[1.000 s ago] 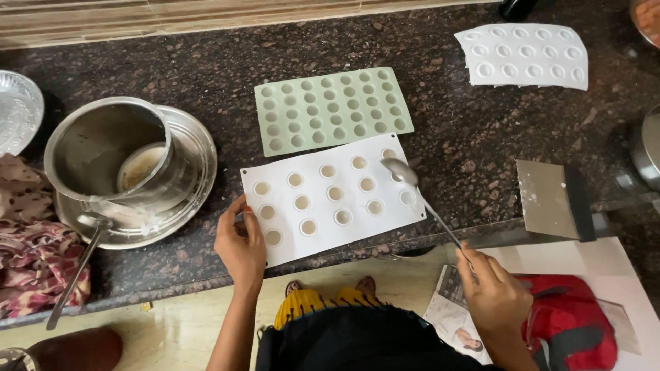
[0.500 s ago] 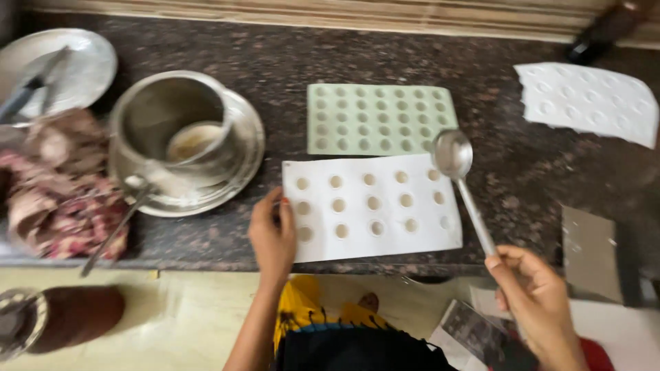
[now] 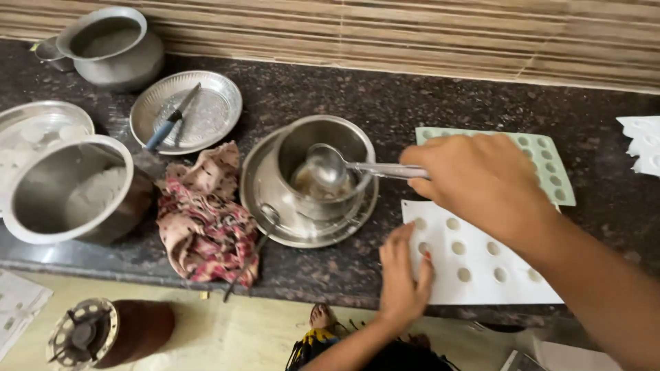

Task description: The recorder uses a ladle to pour liquid wax from a metal pot into various silicone molds on a workshop counter.

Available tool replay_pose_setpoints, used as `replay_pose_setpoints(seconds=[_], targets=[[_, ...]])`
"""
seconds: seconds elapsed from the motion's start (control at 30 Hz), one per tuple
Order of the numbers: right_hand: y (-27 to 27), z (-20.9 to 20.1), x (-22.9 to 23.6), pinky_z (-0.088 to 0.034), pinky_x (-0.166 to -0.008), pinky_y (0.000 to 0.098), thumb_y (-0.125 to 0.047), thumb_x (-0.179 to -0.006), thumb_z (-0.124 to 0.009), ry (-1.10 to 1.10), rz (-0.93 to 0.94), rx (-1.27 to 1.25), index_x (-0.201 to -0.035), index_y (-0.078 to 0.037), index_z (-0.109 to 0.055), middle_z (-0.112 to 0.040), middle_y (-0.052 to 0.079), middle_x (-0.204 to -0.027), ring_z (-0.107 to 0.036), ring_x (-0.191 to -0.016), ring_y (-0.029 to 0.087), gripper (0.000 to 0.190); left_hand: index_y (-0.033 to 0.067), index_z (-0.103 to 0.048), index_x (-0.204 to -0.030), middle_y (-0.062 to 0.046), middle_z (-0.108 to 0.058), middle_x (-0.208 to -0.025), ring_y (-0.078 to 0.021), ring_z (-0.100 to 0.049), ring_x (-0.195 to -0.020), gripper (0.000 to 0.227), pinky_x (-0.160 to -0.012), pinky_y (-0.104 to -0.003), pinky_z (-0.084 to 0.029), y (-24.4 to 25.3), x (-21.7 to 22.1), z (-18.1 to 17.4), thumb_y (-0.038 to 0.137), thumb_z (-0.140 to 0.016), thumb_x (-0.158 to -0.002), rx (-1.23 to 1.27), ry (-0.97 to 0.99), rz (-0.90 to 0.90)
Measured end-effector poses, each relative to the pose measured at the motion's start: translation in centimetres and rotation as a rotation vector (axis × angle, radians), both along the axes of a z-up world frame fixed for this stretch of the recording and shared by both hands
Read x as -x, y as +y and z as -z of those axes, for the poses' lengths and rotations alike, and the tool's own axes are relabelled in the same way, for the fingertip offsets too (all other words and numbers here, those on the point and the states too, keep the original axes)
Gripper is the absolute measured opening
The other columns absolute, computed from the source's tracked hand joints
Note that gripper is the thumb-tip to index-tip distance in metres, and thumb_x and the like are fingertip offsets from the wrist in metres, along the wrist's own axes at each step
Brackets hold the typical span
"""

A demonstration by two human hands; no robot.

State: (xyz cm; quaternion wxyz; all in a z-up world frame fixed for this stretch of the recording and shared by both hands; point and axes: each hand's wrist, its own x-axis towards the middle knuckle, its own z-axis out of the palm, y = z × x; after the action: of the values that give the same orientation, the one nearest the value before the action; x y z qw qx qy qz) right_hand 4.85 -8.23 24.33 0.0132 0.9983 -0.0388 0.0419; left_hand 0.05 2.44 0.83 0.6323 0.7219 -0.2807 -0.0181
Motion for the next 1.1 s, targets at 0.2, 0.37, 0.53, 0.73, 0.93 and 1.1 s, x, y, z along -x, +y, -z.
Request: replay_pose_setpoints(seconds=[0.2,0.37,0.53,0.73,0.93,1.1], targets=[[3.8,0.7,-6.2,-0.054,-0.055,0.0445,-0.015,-0.072,-0.073,0.151,-0.094,0.249,-0.072,-0.009,-0.072,-0.07,0.016,-0.073,-0.072,-0.071,0.034,0.005,-0.0039,-0.031,-0.16,-0.029,-0.034,-0.155,-0.0467,-0.036,-0.137,0.07,-0.118,-0.055,-0.03,1.2,-0.6,0.2,0.01,-0.059,-0.097,0.05,0.047,0.198],[4.8,0.6,-7.7,-0.055,-0.058,0.0437,-0.014,-0.073,-0.073,0.257,-0.013,0.299,-0.069,-0.008,-0.073,-0.07,0.018,-0.074,-0.072,-0.073,0.034,0.006,-0.0064,-0.028,-0.161,-0.032,-0.029,-0.157,-0.0487,-0.031,-0.138,0.072,-0.119,-0.057,-0.026,1.6,-1.1,0.6,0.012,-0.058,-0.098,0.057,0.127,0.288],[4.4,1.4,-7.9,-0.053,-0.063,0.0453,-0.028,-0.071,-0.084,0.243,0.09,0.061,-0.097,-0.017,-0.081,-0.075,0.014,-0.077,-0.07,-0.07,0.033,0.028,-0.0098,-0.029,-0.157,-0.034,-0.023,-0.159,-0.0497,-0.028,-0.139,0.069,-0.119,-0.058,-0.025,1.9,-1.2,1.0,0.014,-0.058,-0.099,0.027,0.145,0.365],[2.5,1.3,-6.7,-0.052,-0.051,0.0357,-0.036,-0.076,-0.087,0.494,0.483,-0.434,-0.106,-0.025,-0.081,-0.078,0.003,-0.086,-0.068,-0.05,0.018,0.033,-0.0111,-0.026,-0.157,-0.034,-0.02,-0.159,-0.0508,-0.024,-0.141,0.07,-0.119,-0.06,-0.023,2.5,-1.5,0.6,0.014,-0.057,-0.099,0.012,0.148,0.416],[-0.9,1.3,-1.7,-0.044,-0.042,0.0329,-0.037,-0.075,-0.087,0.424,0.601,-0.644,-0.114,-0.022,-0.081,-0.08,0.007,-0.083,-0.06,-0.044,0.017,0.042,-0.0064,-0.03,-0.157,-0.032,-0.023,-0.159,-0.0498,-0.026,-0.141,0.069,-0.119,-0.057,-0.024,2.6,-1.5,0.2,0.013,-0.058,-0.097,0.008,0.147,0.385],[-2.4,0.1,2.7,-0.045,-0.041,0.0314,-0.035,-0.077,-0.086,0.31,0.675,-0.706,-0.119,-0.02,-0.08,-0.08,0.008,-0.084,-0.055,-0.042,0.016,0.045,-0.0061,-0.03,-0.155,-0.031,-0.026,-0.156,-0.0493,-0.028,-0.139,0.071,-0.117,-0.057,-0.024,2.0,-1.2,1.4,0.011,-0.061,-0.094,0.011,0.074,0.306]])
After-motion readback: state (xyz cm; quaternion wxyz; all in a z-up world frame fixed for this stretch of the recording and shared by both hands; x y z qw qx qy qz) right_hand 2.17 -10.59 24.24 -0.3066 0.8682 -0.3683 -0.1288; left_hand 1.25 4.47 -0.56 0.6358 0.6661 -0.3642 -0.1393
